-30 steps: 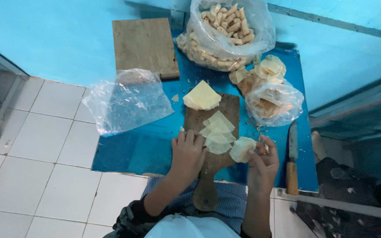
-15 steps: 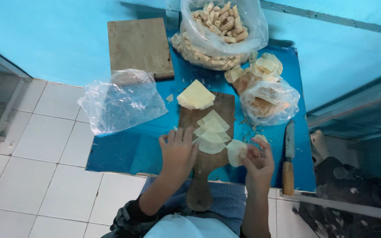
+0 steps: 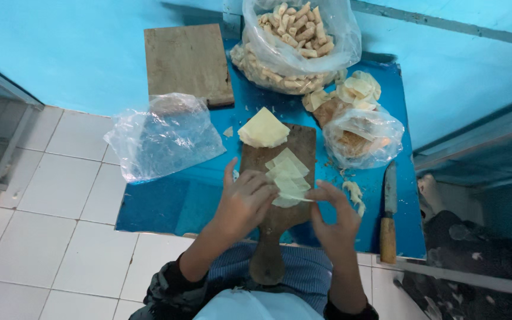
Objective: The person works at a small blue table, peeling thin layers off a round flatbread and stacking them on a wooden paddle board. They then use a knife to cut the stacked flatbread into smaller pieces and arrange the cut slices in a row on the board.
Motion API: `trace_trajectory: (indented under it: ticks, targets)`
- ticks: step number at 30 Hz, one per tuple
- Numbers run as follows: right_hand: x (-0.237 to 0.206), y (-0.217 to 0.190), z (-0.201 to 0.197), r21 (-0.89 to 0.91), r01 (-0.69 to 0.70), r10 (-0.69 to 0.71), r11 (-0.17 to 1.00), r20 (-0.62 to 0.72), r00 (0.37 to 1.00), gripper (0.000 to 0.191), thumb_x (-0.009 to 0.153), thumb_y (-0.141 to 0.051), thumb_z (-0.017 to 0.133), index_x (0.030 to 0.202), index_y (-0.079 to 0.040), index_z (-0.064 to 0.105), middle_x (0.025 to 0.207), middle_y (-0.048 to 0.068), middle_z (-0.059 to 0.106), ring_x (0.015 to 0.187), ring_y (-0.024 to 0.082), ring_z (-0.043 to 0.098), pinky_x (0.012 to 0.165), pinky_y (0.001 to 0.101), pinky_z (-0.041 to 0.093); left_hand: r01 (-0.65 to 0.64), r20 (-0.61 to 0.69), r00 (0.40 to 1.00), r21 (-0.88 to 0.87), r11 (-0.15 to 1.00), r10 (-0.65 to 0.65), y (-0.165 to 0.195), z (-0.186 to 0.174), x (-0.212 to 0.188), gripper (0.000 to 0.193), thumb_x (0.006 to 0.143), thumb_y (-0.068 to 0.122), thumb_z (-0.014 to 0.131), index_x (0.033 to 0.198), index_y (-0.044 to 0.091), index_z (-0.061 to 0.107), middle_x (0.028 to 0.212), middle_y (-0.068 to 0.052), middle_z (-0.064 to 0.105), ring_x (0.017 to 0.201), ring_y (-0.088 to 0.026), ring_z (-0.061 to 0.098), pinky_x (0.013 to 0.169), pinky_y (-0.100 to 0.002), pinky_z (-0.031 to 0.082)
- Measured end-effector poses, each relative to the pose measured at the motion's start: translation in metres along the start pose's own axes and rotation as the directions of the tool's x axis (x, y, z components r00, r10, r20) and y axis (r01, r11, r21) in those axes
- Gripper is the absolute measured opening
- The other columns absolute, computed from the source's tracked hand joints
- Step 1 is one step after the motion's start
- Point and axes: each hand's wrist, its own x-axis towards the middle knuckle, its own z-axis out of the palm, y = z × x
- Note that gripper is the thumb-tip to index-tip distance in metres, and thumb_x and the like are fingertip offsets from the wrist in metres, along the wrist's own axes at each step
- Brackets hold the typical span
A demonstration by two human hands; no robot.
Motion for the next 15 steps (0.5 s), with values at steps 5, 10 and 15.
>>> trace_trajectory:
  ticks: [5,10,15]
  targets:
    - [-0.011,0.005,0.018,-0.072,0.075,-0.073,0.995,0.027,0.997,0.029,0.083,0.011,0.071,0.108,-0.004,0.070,0.105,0.012,0.073,0.101,0.032,0.072,0.088,0.0380,0.058,-0.098,-0.026,0.994,0.119,0.988,0.102,-0.005,0.012,-0.025,0.018,0.080,0.008,0.073,0.098,0.010,0.072,0.102,-0.004,0.069,0.111,-0.026,0.064,0.113,-0.073,0.025]
    - [-0.022,0.006,0.017,-0.068,0.109,-0.107,0.992,0.032,0.994,0.028,0.083,0.011,0.070,0.106,-0.006,0.069,0.106,0.012,0.072,0.106,0.033,0.071,0.098,0.0417,0.057,-0.097,0.013,0.995,0.112,0.989,0.096,-0.006,0.015,-0.045,0.019,0.082,0.009,0.073,0.102,0.007,0.072,0.104,-0.004,0.069,0.113,-0.026,0.064,0.114,-0.073,0.025]
    - [-0.025,0.001,0.013,-0.111,0.116,-0.107,0.987,0.085,0.991,0.037,0.078,0.012,0.068,0.109,-0.007,0.070,0.109,0.013,0.072,0.109,0.034,0.070,0.107,0.0513,0.049,-0.110,0.032,0.994,0.082,0.991,0.108,-0.004,0.008,-0.043,0.020,0.081,0.011,0.076,0.100,0.007,0.072,0.103,-0.005,0.070,0.110,-0.027,0.064,0.112,-0.073,0.025]
